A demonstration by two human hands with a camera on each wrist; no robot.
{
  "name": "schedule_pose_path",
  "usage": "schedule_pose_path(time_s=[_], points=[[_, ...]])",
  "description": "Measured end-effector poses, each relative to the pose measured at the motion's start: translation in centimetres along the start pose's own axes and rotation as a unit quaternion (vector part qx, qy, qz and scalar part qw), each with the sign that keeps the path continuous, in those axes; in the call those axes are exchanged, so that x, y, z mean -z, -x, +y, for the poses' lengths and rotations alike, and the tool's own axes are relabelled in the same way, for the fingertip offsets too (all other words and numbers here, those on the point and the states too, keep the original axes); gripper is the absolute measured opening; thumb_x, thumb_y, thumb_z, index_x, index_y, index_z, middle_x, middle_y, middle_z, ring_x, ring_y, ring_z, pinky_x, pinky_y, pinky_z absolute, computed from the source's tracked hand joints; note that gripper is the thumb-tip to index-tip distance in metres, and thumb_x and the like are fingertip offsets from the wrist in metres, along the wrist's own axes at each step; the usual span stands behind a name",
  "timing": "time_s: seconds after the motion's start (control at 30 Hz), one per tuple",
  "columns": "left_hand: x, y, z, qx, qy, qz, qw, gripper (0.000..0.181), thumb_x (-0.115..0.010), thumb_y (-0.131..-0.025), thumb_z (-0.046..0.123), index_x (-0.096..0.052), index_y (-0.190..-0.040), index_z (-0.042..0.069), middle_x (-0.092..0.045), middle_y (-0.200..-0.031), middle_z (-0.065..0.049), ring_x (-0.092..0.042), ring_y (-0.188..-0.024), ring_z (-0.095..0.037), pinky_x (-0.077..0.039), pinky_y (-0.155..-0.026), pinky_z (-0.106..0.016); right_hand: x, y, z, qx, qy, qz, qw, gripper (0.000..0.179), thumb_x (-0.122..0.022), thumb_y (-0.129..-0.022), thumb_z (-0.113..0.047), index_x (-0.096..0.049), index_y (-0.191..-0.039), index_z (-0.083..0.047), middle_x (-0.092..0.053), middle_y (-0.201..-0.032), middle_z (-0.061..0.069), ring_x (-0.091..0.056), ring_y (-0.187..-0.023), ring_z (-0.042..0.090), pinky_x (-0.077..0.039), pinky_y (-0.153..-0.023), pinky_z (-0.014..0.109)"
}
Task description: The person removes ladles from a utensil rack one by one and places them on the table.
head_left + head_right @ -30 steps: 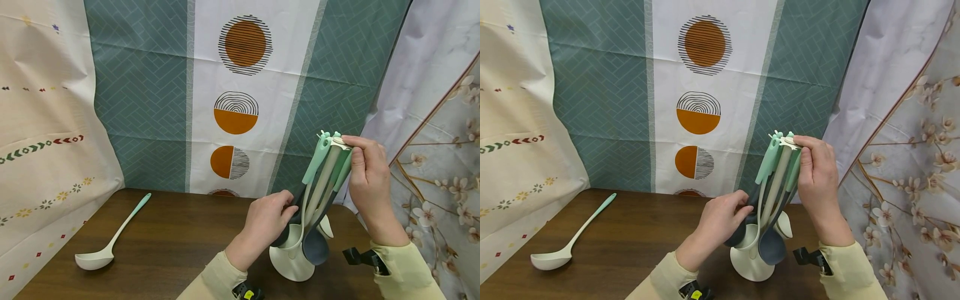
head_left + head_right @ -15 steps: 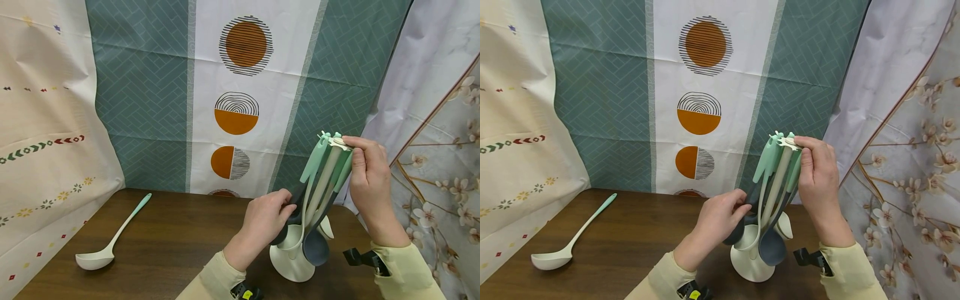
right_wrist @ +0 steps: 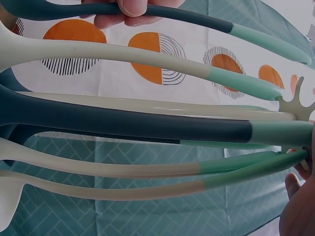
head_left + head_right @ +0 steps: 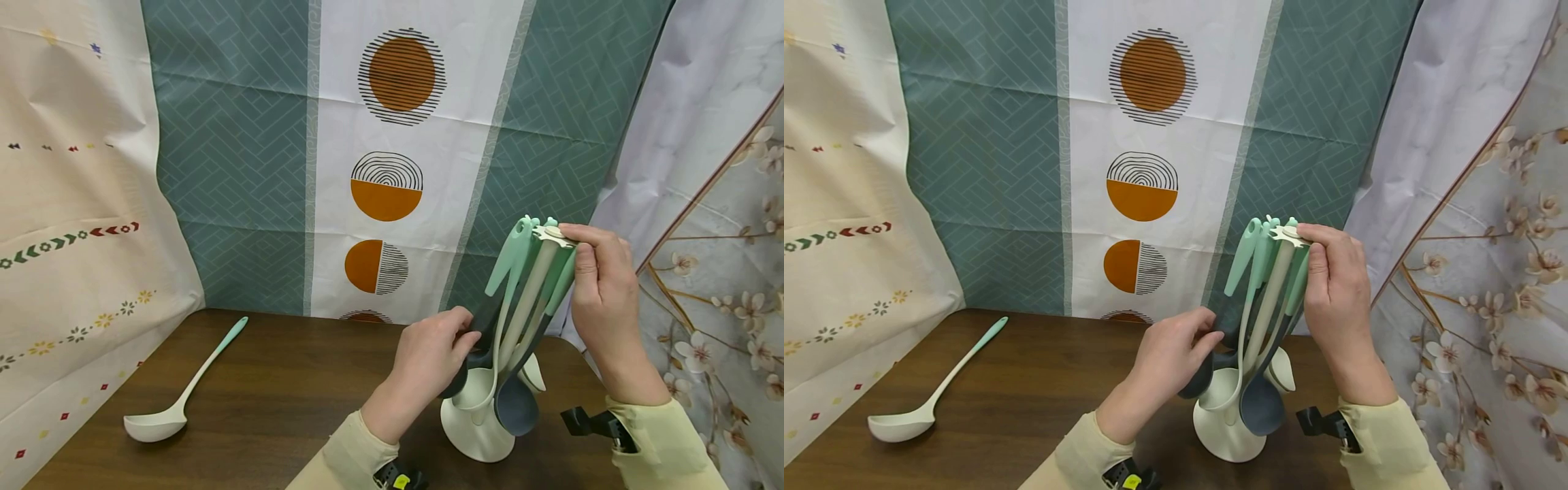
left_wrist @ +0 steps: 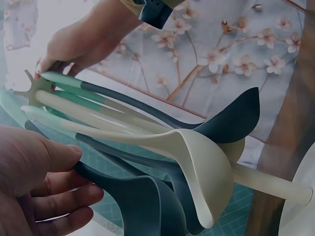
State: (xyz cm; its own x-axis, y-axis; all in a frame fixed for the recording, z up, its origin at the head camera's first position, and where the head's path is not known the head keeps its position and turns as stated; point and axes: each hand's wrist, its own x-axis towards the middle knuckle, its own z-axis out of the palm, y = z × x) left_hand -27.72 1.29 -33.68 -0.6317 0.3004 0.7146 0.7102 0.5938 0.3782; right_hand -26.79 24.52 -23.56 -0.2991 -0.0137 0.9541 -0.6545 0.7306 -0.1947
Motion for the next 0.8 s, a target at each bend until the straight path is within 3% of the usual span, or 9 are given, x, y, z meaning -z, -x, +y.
schedule_pose_path(time_s=[0.27, 0.57, 0.8], points=[[0.23, -0.06, -0.22, 0.004, 0.004, 0.004, 1.0000, 0.012, -0.085, -0.100, 0.022, -0.078, -0.106, 0.016, -0.072, -0.085, 0.010, -0.060, -0.067, -0.004, -0.045, -0.059, -0.018, 0.00, 0.01, -0.04, 0.001, 0.003, 0.001, 1.0000, 0.034, -0.048, -0.116, -0.012, -0.073, -0.138, -0.004, -0.072, -0.134, 0.018, -0.053, -0.121, 0.012, -0.034, -0.103, 0.023], [0.42, -0.09, -0.28, 0.002, 0.000, 0.011, 0.9999, 0.012, -0.086, -0.100, 0.023, -0.078, -0.106, 0.015, -0.071, -0.084, 0.009, -0.061, -0.068, -0.005, -0.044, -0.059, -0.018, 0.06, -0.10, 0.02, 0.006, 0.002, 0.002, 1.0000, 0.033, -0.049, -0.116, -0.010, -0.072, -0.138, -0.001, -0.072, -0.134, 0.019, -0.049, -0.122, 0.002, -0.033, -0.104, 0.023], [0.59, -0.07, -0.31, 0.007, 0.005, 0.007, 0.9999, 0.012, -0.086, -0.100, 0.022, -0.079, -0.106, 0.015, -0.072, -0.085, 0.009, -0.061, -0.068, -0.004, -0.045, -0.060, -0.019, 0.02, -0.06, -0.07, 0.003, -0.001, 0.003, 1.0000, 0.033, -0.049, -0.116, -0.011, -0.072, -0.138, -0.002, -0.072, -0.133, 0.019, -0.049, -0.122, 0.002, -0.033, -0.103, 0.023]])
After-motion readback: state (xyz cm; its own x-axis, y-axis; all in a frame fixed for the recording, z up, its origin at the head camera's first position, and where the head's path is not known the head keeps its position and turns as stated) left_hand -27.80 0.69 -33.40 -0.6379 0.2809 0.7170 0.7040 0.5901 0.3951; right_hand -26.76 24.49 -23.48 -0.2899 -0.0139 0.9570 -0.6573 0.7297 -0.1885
